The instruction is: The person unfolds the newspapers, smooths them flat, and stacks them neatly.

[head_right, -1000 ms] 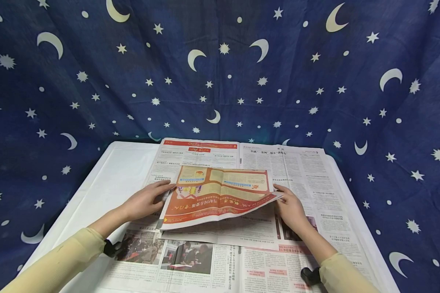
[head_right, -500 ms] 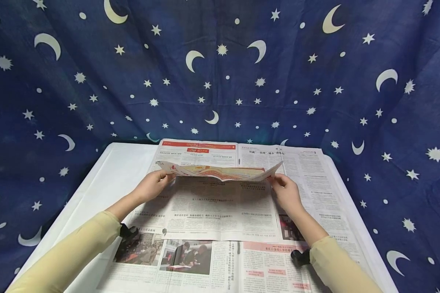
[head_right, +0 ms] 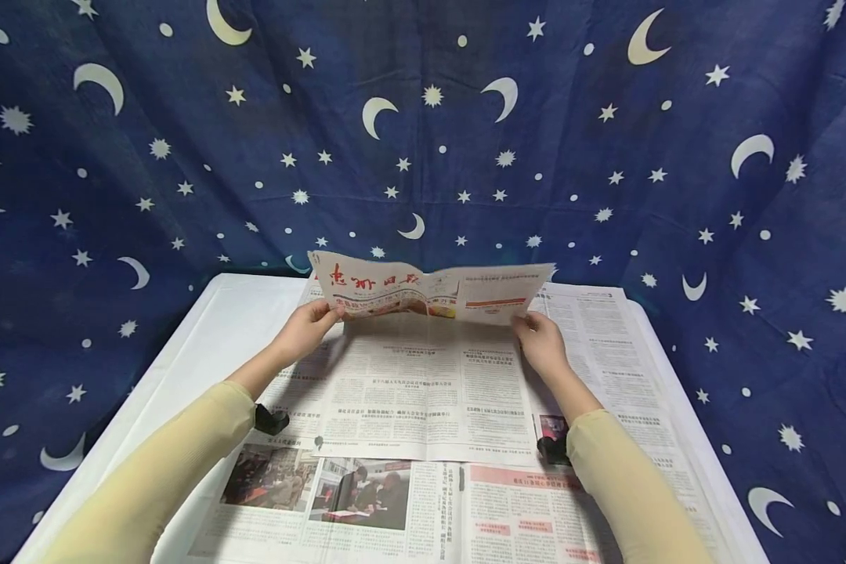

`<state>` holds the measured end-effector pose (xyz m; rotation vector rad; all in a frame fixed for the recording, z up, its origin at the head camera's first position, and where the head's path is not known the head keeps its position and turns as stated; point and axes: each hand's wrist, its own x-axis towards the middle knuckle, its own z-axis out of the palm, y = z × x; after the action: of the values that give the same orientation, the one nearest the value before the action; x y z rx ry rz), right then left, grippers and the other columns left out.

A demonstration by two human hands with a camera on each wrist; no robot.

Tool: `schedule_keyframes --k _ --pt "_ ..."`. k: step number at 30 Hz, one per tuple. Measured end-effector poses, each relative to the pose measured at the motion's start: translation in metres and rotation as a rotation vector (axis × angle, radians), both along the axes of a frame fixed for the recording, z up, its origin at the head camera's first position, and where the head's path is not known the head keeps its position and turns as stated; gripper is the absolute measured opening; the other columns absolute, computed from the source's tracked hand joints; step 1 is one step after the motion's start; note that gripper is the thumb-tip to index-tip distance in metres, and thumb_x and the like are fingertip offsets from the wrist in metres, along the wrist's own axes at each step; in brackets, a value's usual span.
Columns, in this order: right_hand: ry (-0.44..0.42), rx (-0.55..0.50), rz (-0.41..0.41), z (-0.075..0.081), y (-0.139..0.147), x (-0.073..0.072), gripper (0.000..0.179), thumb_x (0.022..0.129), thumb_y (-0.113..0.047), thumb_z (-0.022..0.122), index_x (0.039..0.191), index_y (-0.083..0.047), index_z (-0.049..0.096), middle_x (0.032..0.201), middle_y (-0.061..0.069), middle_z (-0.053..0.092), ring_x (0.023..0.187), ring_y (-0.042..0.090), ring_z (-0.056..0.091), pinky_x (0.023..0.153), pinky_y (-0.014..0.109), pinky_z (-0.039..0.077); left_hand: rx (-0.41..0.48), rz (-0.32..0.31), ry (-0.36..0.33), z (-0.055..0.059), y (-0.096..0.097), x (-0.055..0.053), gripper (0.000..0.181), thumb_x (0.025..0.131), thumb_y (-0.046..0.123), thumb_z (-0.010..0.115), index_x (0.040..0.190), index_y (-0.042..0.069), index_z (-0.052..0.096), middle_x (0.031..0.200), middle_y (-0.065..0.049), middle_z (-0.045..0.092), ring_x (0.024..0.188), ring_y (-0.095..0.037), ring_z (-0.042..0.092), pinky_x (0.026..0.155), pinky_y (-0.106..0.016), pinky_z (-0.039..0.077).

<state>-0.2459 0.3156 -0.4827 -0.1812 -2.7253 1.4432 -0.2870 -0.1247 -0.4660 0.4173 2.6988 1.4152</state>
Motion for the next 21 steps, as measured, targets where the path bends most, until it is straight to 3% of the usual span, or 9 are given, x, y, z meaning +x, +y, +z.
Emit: schedule_keyframes --k 5,10,17,21 --pt "-0.015 -0.03 -0.06 0.001 -0.003 -0.01 0.054 0.107 -0.04 0.052 0.135 0.006 0.058 0.128 0.028 0.063 0.106 0.042 0.064 0.08 0.043 0.058 -0.035 0.024 -0.044 -0.004 0.005 -0.015 0.043 0.109 0.032 0.051 0.143 0.008 0.058 0.142 -0.013 0.061 0.131 -0.031 0.056 0.109 -0.052 0.044" --pt "-0.022 -0.013 -0.08 -0.003 -0.002 -0.016 0.046 0.107 -0.033 0.053 0.132 0.006 0.06 0.122 0.027 0.065 0.096 0.036 0.064 0.064 0.025 0.053 -0.146 0.059 -0.084 -0.011 0.006 -0.027 0.04 0.108 0.028 0.051 0.137 0.004 0.062 0.138 -0.016 0.062 0.127 -0.032 0.056 0.11 -0.05 0.042" --pt "0.024 -0.003 -0.055 -0.004 0.003 -0.017 0.045 0.108 -0.03 0.053 0.127 0.01 0.061 0.123 0.03 0.065 0.106 0.042 0.064 0.078 0.036 0.055 -0.16 0.1 -0.09 -0.016 0.005 -0.031 0.034 0.107 0.027 0.052 0.126 0.003 0.068 0.117 -0.014 0.068 0.103 -0.028 0.059 0.097 -0.046 0.048" --pt "0.026 0.001 -0.066 -0.002 0.008 -0.015 0.043 0.107 -0.034 0.056 0.123 0.006 0.064 0.12 0.025 0.067 0.102 0.036 0.064 0.078 0.033 0.053 -0.141 0.088 -0.087 -0.016 0.006 -0.029 0.034 0.108 0.028 0.051 0.124 0.003 0.068 0.104 -0.014 0.068 0.089 -0.025 0.057 0.085 -0.042 0.048"
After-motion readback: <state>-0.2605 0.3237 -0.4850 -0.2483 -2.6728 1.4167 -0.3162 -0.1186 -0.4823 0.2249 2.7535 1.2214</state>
